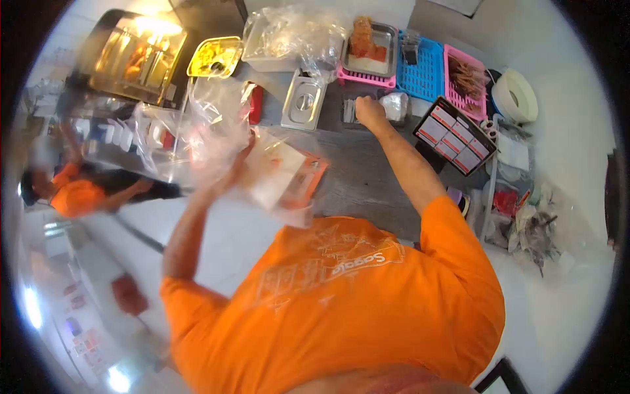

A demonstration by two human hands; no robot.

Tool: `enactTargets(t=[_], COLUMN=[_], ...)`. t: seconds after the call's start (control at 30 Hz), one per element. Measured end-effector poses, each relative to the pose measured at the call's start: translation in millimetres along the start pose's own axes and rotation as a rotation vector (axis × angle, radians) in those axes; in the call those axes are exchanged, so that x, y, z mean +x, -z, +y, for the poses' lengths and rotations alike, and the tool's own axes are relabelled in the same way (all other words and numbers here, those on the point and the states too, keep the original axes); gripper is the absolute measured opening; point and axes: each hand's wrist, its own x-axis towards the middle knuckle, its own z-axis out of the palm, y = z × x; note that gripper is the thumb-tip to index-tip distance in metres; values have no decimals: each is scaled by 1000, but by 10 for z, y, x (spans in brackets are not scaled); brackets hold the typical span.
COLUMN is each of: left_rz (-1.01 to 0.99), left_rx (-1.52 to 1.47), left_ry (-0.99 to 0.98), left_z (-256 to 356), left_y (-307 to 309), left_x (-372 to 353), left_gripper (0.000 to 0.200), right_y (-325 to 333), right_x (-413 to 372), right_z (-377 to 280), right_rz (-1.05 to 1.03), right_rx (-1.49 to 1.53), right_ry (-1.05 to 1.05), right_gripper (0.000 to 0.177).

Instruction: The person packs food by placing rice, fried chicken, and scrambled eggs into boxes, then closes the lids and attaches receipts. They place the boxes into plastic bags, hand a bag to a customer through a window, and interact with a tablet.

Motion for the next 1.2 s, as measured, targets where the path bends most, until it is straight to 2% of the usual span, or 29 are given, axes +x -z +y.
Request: enactTargets(t=[0.03,0.1,0.13,0.17,0.2,0.23,0.27,0.3,0.33,0.4,0.43,0.47,0.53,0.57,0.6,0.67,0.73,0.77,0.8,0.87,0.9,0.97,1.03,1.07,1.13,1.2], left_rz=[34,181,238,308,318,327,288,407,438,464,461,500,115,126,110,105,2,9,100,193,82,-27,102,103,451,426], left_rx=[-219,-471,-610,-750,-782,-815,-716,-601,-587,-565,-554,-437,-141,-141,-247,-350,-744,-741,-698,-651,-586,-520,-120,-120,-135,-254], left_ry=[126,210,286,355,351,347,328,244,308,404,436,299,115,135,72,14,-242,-243,-327,-408,-377,-343,-270,-269,-300,-314], left_z=[-81,86,160,235,364,494,885,958,1027,1051,1008,875,1268,1273,1278,1185,1051,987,913,866,879,936,1024,1042,1087,1085], left_y=[-219,-497,-744,-989,-1093,-1196,-1022,-1237,-1470,-1993,-2280,-2580,-1779,-1816,-1880,-1918,-1914,-1960,-2029,-2038,-1981,-1799,-1607,-1617,-1639,-1649], left_x=[-55,-141,-178,-213,-233,-252,-193,-156,-110,30,125,168,134,111,103,96,125,95,50,-30,-62,-120,-200,-235,-276,-310], left_gripper=[38,38,38,38,40,43,47,45,41,33,28,25,24,24,25,27,28,28,31,35,33,32,28,28,24,23], right_y=[13,26,-9,-107,-191,-256,-312,-337,-292,-44,49,98,-121,69,365,554,588,625,656,669,648,606,603,616,692,689], right_x=[84,225,274,291,317,334,343,342,322,290,269,250,363,191,-95,-429,-782,-1006,-1239,-1579,-1664,-1763,-1772,-1772,-1810,-1830], right_z=[-52,-202,-228,-205,-164,-128,-85,-63,-65,-92,-81,-37,271,173,86,32,27,-62,-196,-389,-426,-483,-530,-551,-602,-632], right_rz=[-2,-136,-134,-97,-61,-64,1,65,56,-97,-74,-52,78,267,456,390,395,272,147,-7,-8,47,57,69,25,-22], right_rx=[-4,-26,-34,38,112,109,136,164,164,415,356,297,351,421,491,967,788,847,903,838,838,434,510,583,582,582], right_ry=[24,-40,-13,-102,-193,-172,-172,-174,-157,-216,-169,-121,-23,47,115,55,83,73,61,174,177,441,522,604,545,482], right_gripper=[24,24,24,24,23,23,22,21,21,18,19,21,18,16,16,12,12,13,14,12,12,16,18,20,19,18])
